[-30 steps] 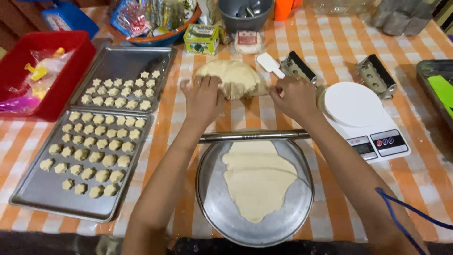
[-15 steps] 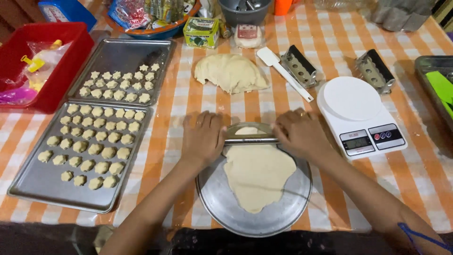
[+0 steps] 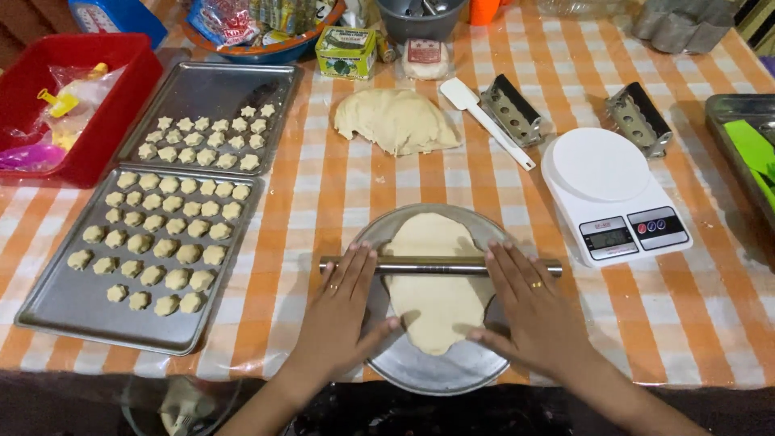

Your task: Weighing, rolling out, and cutting dough into specific shapes on a production table in a bakery.

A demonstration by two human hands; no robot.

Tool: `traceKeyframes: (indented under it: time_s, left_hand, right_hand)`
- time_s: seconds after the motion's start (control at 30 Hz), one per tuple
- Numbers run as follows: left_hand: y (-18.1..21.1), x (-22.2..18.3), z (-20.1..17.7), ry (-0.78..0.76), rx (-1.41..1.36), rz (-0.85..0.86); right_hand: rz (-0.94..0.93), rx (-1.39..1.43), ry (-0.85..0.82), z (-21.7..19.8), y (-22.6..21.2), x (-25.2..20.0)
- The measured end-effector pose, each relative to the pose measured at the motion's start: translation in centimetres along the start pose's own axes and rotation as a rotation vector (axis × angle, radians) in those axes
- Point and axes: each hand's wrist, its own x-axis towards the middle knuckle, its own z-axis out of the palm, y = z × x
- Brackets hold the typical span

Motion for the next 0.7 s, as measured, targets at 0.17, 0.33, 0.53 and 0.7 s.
traceKeyframes:
  time_s: [0.17,0.33,0.53,0.7]
  left_hand:
    - [1.3,-1.6,-0.8,0.0,-0.004,-0.006]
    - [-0.1,2.2,-2.6,-0.078,0.205,0.0]
    - [-1.9,9.1,-1.0,-0.042,0.151,-0.09]
    - [-1.0,7.3,-0.8,-0.133,-0.156,-0.104]
  right_hand:
    - [0.012,0.004,0.016,-1.7,-1.9,-1.8]
    - [0.009,0.217,-0.217,-2.2,2.2,0.9]
    - [0.173,0.254,-0.23,-0.1,3.6,7.8]
    - [0.082,0.138,-0.154,1.1,2.9,6.5]
